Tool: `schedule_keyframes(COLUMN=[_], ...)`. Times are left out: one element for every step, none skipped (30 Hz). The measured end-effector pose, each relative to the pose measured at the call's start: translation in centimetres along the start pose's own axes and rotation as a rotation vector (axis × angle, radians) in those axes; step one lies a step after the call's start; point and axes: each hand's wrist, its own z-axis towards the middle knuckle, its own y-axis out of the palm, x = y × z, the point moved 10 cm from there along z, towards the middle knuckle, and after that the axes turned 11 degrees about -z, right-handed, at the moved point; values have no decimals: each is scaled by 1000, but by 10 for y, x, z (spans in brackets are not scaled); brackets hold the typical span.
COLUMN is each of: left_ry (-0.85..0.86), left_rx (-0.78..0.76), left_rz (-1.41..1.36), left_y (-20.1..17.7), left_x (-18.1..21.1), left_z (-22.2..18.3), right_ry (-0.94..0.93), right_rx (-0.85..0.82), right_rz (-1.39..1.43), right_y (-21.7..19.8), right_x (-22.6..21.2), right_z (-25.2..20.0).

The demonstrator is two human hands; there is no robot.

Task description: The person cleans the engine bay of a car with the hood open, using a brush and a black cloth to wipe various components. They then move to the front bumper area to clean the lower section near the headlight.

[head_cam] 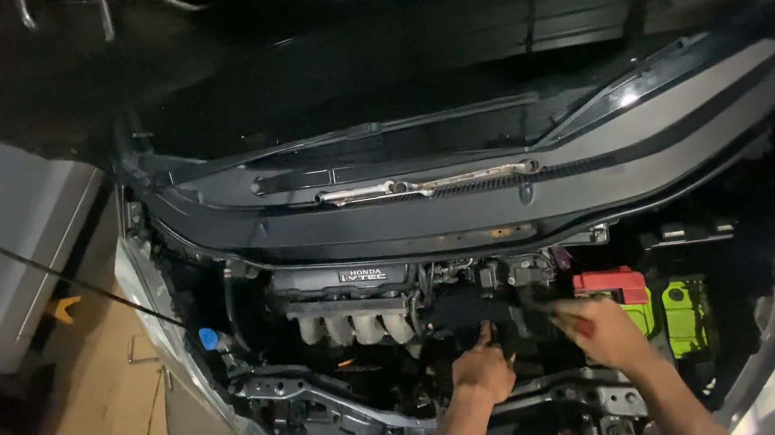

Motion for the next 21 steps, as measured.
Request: schedule_keyframes(left_ry=[-12, -20, -18, -53, -89, -93, -85, -73, -73, -72, -70, -72, -36, 3, 4, -21, -45, -45, -54, -68, -71], left_rx=[15, 30, 31, 3, -25, -23, -28, -33, -32, -24, -15, -17, 1, 21, 22, 23, 24, 25, -13, -52, -53], left_rz=[-12, -22, -20, -12, -4, -1, -34, -66, -61, -32, -3, -5, -6, -5, -7, -21, -35, -31, -25, -24, -23], left_y=[0, -1, -5, -4, -3, -7, -11, -15, -15, -11, -6, 2, 9, 14, 6, -1, -9, -8, -4, 2, -7], left_x=[-2, -1, 3, 2, 1, 3, 7, 12, 8, 5, 2, -6, -10, -13, -5, 0, 5, 3, 0, -5, 2], left_z=[-2, -2, -1, -2, -4, -11, -17, -23, -17, -13, -9, 2, 13, 25, 13, 1, -11, -6, -1, 3, -9], right_ry=[-24, -46, -45, -57, -69, -71, -74, -73, -72, -112, -153, -153, -59, 35, 34, -114, -261, -260, -254, -249, -249], right_rx=[8, 20, 22, 18, 13, 14, 59, 107, 111, 110, 109, 106, 107, 111, 112, 66, 20, 24, 39, 48, 47], right_rz=[-49, -100, -101, -68, -35, -30, 32, 93, 96, 163, 230, 230, 198, 165, 163, 141, 118, 120, 159, 200, 203], right_y=[13, 24, 36, 50, 64, 61, 52, 42, 38, 34, 30, 37, 44, 49, 43, 41, 39, 39, 38, 39, 43], right_x=[11, 23, 24, 23, 21, 11, 0, -9, -7, -7, -8, -3, 12, 27, 13, -16, -45, -45, -44, -44, -34], right_z=[4, 8, 14, 19, 23, 22, 21, 20, 22, 19, 16, 16, 17, 19, 20, 20, 18, 19, 21, 20, 17])
